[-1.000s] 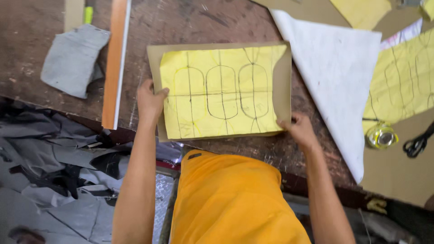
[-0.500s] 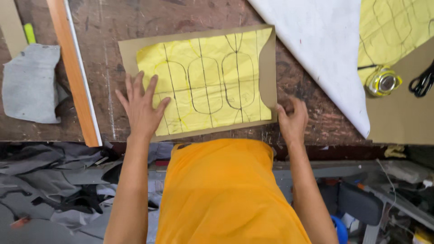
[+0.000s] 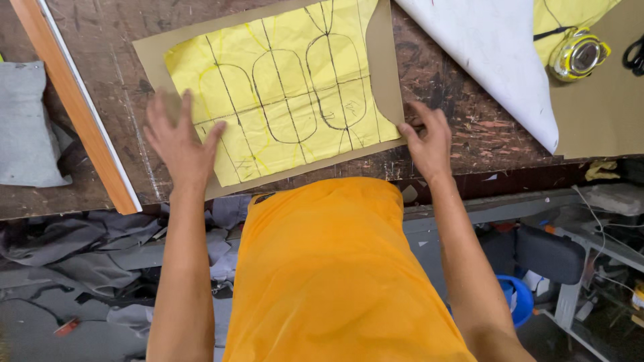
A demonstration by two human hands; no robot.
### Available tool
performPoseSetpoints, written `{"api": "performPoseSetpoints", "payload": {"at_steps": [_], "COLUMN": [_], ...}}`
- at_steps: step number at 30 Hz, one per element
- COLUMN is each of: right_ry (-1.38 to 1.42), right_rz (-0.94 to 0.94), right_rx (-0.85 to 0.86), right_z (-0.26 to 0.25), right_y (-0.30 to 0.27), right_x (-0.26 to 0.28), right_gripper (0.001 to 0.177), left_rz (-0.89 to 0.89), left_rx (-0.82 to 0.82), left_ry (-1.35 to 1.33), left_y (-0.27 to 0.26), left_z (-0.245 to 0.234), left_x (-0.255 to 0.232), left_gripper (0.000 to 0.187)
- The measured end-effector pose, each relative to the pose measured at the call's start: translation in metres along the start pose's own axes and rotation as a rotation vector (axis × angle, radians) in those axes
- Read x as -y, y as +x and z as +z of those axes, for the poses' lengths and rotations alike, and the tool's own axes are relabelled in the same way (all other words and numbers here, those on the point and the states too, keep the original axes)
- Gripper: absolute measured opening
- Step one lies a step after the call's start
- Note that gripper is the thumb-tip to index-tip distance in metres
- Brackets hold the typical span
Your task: The person aligns a yellow paper template with drawn outlines onto a brown cardboard sheet, secures it with a wrench and a metal ruler, then uses scissors to cut the cardboard along the template edges. After cutting, the person removes the tools and lifts the cut cardboard piece.
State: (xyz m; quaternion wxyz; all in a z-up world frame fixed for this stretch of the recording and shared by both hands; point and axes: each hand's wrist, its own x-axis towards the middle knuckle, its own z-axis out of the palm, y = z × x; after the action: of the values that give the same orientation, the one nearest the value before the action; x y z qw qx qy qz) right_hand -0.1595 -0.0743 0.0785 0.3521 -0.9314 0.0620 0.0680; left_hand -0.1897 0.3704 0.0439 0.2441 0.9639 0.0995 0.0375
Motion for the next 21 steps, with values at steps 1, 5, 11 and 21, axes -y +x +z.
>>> {"api": "performPoseSetpoints", "payload": {"at_steps": [1, 5, 11, 21], "right_ry": [0.006, -0.14, -0.014, 0.032], "right_rz": [-0.009, 0.067, 0.116, 0.082], "right_rx": [-0.05, 0.002, 0.0, 0.042], "right_z": [-0.001, 0.001, 0.01, 0.021], "right_y": [0.002, -0.018, -0.021, -0.04], "right_x": [-0.001, -0.006, -0.003, -0.006], "right_gripper": [0.054, 0.067, 0.067, 0.066], "left_rz": [-0.021, -0.37, -0.433, -0.338], "left_rx": [-0.081, -0.017, -0.002, -0.058], "left_ry": [-0.048, -0.005, -0.183, -0.182], "left_y": [0.0, -0.023, -0.016, -0.028], "left_z": [0.0, -0.004, -0.001, -0.015], "left_x": [0.001, 0.008, 0.013, 0.049], "left_gripper": [0.082, 0.088, 0.076, 0.077]}}
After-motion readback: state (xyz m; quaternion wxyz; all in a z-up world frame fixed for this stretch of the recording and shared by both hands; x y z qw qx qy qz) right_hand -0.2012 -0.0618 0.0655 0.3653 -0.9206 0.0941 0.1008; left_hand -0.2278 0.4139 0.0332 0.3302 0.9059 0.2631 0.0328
